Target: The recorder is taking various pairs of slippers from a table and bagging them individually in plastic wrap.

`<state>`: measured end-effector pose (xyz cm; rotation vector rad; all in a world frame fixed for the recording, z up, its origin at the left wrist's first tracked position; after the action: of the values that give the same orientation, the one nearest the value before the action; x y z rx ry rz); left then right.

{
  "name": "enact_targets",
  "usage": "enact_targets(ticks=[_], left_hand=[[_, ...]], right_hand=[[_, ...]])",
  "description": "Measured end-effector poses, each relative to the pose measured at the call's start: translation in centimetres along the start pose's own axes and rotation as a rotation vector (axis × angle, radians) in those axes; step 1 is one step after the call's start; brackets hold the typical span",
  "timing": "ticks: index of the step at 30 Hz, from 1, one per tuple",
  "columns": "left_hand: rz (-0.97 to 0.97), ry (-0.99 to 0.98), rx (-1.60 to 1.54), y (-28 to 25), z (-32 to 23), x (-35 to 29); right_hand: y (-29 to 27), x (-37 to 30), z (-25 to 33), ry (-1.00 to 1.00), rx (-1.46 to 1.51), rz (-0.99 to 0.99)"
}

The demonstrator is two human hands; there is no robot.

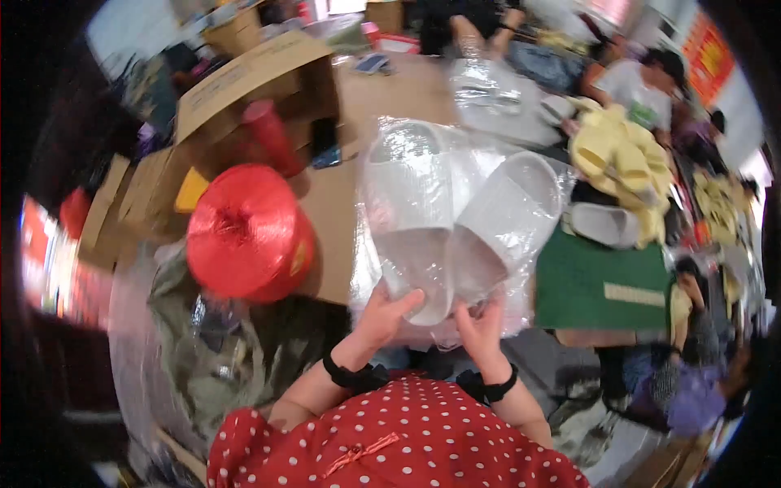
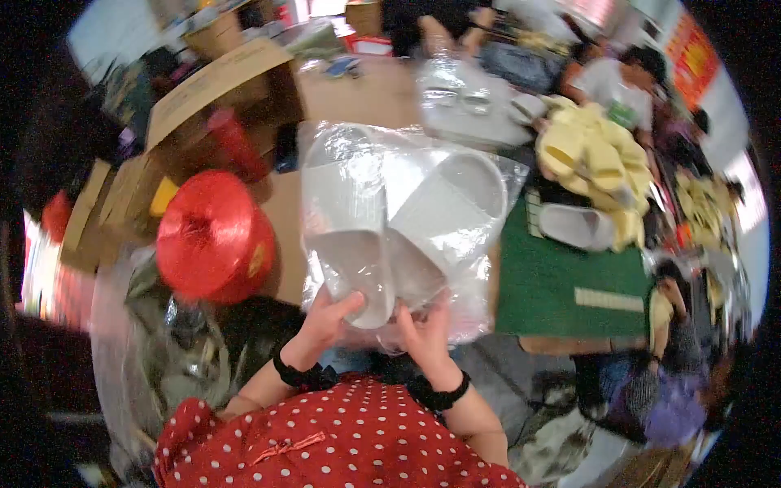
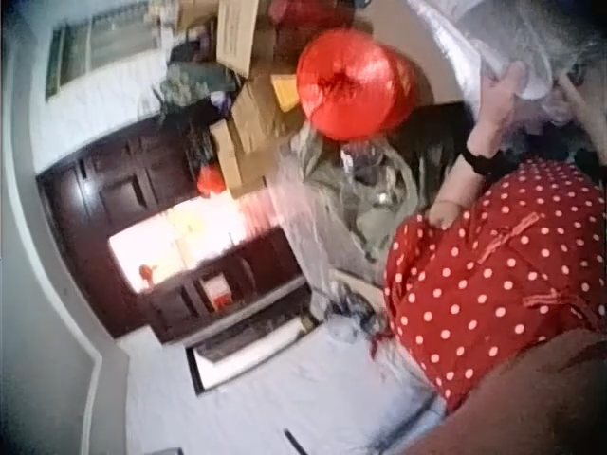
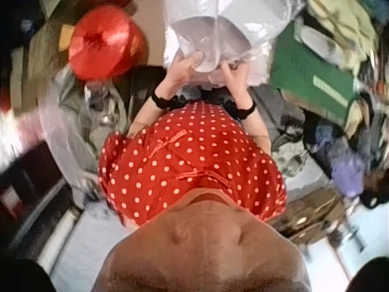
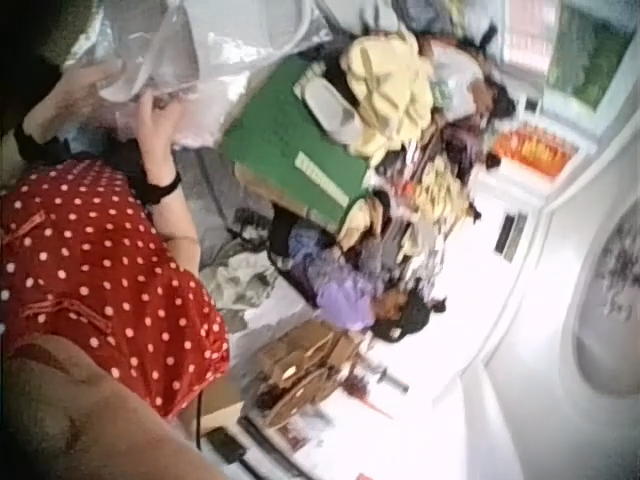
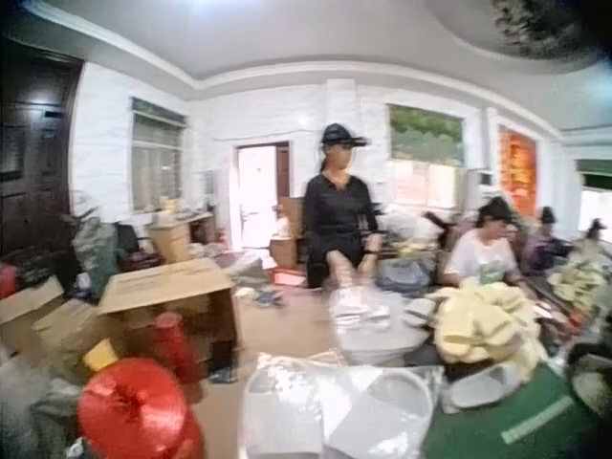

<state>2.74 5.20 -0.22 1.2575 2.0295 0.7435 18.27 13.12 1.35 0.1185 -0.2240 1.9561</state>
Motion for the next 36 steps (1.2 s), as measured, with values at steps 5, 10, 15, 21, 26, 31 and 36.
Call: enact_targets(ticks=[5, 10, 15, 21, 26, 31, 36], left_hand=[[-0.131, 0.393, 0.367, -6.5, -8.4, -5.4], [-0.894, 1.160, 0.545, -15.0, -21.1, -20.2], [-1.509, 0.945, 0.937, -27.1, -23.9, -29.9], [-1.503, 0.322, 1.174, -38.0, -19.6, -22.2], [-1.388, 0.617, 0.939, -50.3, -23.7, -15.9], [-1.365, 0.271, 0.133, -56.6, -19.5, -12.6], [-1.268, 0.369, 0.144, -58.4, -19.0, -16.1]], right_hand=[[0.8, 0.6, 1.7, -0.201, -0.466, 0.289], [-2.0, 2.7, -1.6, -0.047, -0.520, 0.129], [-1.9, 3.4, -4.7, 0.047, -0.505, 0.122], [-1.1, 3.0, -4.3, -0.062, -0.665, 0.099], [-0.5, 3.1, -4.2, -0.095, -0.666, 0.102], [-0.5, 2.8, -4.1, -0.118, -0.766, 0.070], [-0.1, 2.9, -6.0, -0.125, -0.703, 0.086]])
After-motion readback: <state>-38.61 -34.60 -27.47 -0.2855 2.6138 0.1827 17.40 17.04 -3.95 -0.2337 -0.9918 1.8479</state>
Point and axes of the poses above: each hand's wrist, its own x-axis towards the middle knuckle, its own y-axis out of the palm, z = x × y, the point moved 8 cm from there along x, towards the middle knuckle, and after that the axes turned 14 degrees about -x, right-handed, at the moved point
